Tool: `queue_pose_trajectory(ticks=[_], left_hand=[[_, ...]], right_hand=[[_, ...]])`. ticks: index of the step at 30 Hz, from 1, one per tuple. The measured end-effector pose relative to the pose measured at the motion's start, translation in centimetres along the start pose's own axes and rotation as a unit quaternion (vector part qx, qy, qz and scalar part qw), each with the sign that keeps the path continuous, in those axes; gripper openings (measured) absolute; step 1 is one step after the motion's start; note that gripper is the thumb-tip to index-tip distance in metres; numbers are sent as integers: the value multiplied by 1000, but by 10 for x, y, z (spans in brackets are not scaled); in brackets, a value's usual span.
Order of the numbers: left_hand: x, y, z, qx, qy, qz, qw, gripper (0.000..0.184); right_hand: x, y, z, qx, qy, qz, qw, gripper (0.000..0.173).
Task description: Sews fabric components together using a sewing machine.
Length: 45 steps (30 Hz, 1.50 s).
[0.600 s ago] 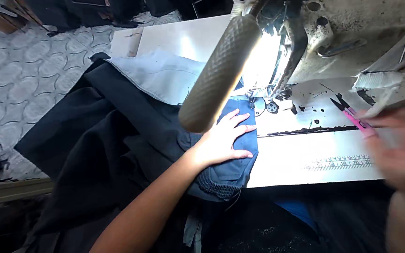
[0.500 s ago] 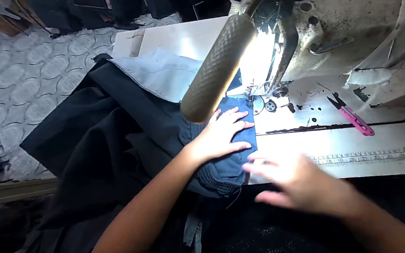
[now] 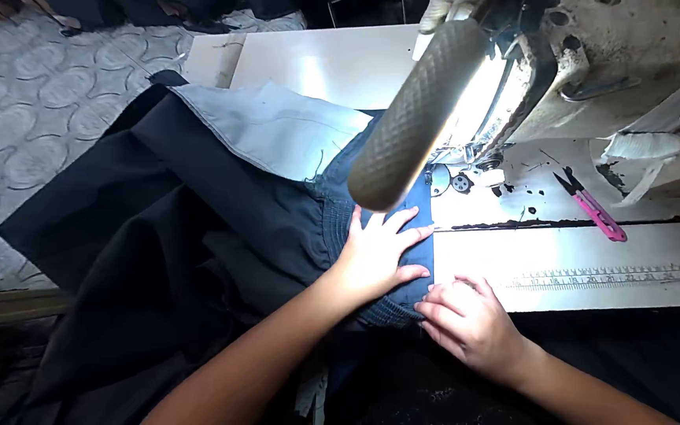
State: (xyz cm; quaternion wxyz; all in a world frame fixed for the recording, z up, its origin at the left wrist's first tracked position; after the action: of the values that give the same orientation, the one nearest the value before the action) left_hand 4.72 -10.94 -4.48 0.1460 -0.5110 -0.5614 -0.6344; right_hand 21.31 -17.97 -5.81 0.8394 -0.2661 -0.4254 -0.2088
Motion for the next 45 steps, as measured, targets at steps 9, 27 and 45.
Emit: queue_pose_trajectory(ticks=[9,27,45], left_hand=[[12,-37,47,28,26,16,999,75],[58,-44,102,23,31,70,997,69],[40,-18,66,-61,156,5,986,24]], right_hand=[[0,39,46,1,-67,-7,998,29],[-8,85,89,15,-79,-6,997,23],[24,89,60,-57,-93,-35,993,27]])
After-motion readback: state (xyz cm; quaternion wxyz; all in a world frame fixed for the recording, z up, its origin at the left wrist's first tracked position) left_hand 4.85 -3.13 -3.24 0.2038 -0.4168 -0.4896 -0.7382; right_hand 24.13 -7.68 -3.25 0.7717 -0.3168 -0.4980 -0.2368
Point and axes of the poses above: each hand's wrist, its own z-axis towards the middle knuckle, its own x-axis out of the back of the hand, y = z × x, the point moved 4 cm from there along z, towards the middle knuckle, and after that the axes turned 6 degrees about -z, right-handed, at the moved point
